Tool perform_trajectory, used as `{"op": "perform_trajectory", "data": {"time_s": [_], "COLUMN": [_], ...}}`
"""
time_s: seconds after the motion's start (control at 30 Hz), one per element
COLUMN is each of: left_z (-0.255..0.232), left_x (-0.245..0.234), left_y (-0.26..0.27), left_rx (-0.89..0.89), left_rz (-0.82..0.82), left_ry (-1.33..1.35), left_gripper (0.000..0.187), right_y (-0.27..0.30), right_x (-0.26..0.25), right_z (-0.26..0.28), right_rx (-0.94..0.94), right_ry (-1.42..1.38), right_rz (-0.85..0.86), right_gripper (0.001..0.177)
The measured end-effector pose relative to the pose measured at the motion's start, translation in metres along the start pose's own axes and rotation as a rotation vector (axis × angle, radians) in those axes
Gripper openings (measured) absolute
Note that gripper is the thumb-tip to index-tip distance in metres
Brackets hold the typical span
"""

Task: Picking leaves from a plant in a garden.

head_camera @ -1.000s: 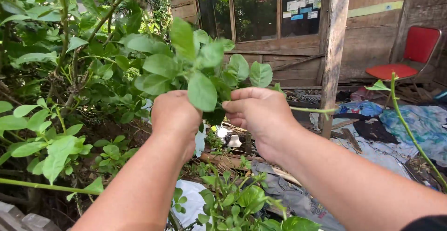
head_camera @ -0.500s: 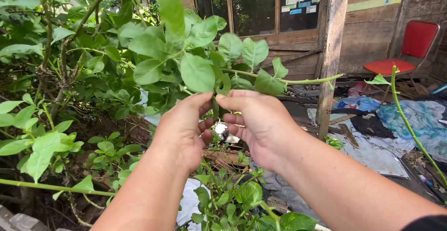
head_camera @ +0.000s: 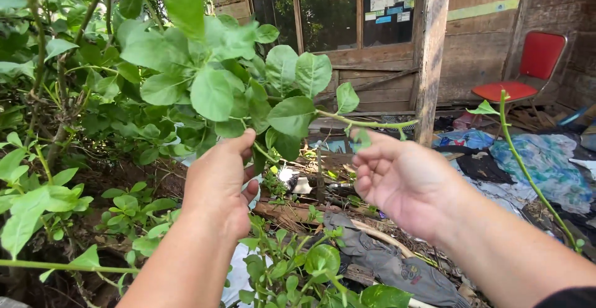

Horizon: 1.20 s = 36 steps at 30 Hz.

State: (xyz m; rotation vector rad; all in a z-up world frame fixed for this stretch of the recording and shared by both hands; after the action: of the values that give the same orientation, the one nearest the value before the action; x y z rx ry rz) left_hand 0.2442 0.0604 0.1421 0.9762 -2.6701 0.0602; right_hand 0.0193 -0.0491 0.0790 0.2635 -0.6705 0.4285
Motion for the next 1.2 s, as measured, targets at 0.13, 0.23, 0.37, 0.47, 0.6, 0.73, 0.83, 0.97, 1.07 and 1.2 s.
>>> {"op": "perform_trajectory", "data": {"time_s": [0.13,0.23,0.37,0.47,0.6,0.73,0.83,0.97,1.07,1.2], "left_z": [0.005,0.005,0.006,0.004,0.009,0.017,0.024,0.046,0.066,0.063], "left_x": [-0.006,-0.011,-0.015,-0.015,-0.003,0.013,0.019,0.015,0.003,0.0], "left_y": [0.002,0.006,0.008,0.011,0.018,0.033,0.038,0.022,0.011,0.018], "left_rx": [0.01,0.017,0.014,0.006,-0.072,-0.23,-0.273,-0.272,-0.229,-0.117], "left_rz": [-0.044,-0.081,-0.115,-0.107,0.088,0.305,0.283,0.181,0.086,0.043], "left_ry": [-0.041,-0.095,-0.123,-0.081,0.042,0.127,0.181,0.225,0.218,0.202], "left_gripper": [0.016,0.017,0.018,0.019,0.023,0.028,0.028,0.024,0.022,0.018], "right_y": [0.027,0.057,0.04,0.032,0.034,0.025,0.023,0.021,0.018,0.017], "right_x": [0.032,0.084,0.083,0.084,0.086,0.076,0.069,0.058,0.052,0.056], "right_z": [0.018,0.03,0.034,0.032,0.025,0.016,0.006,-0.007,-0.015,-0.016], "right_rx": [0.03,0.025,-0.025,-0.03,0.023,0.068,0.097,0.135,0.187,0.226], "right_ry": [-0.11,-0.035,0.165,0.323,0.353,0.326,0.298,0.27,0.274,0.353], "right_rz": [0.042,-0.015,0.047,0.193,0.232,0.253,0.281,0.271,0.271,0.28], "right_gripper": [0.015,0.034,0.03,0.022,0.017,0.013,0.015,0.018,0.016,0.015]}}
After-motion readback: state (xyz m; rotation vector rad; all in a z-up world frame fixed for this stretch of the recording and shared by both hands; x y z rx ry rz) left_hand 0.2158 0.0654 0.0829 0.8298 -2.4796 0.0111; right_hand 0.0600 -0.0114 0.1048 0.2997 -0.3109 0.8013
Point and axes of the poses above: each hand's wrist, its own y-axis away from the middle knuckle, its own x-axis out of the palm, z = x × y, the point moved 3 cm from there along -y, towards the middle knuckle, and after that the axes turned 4 degrees about x, right-handed, at the moved point
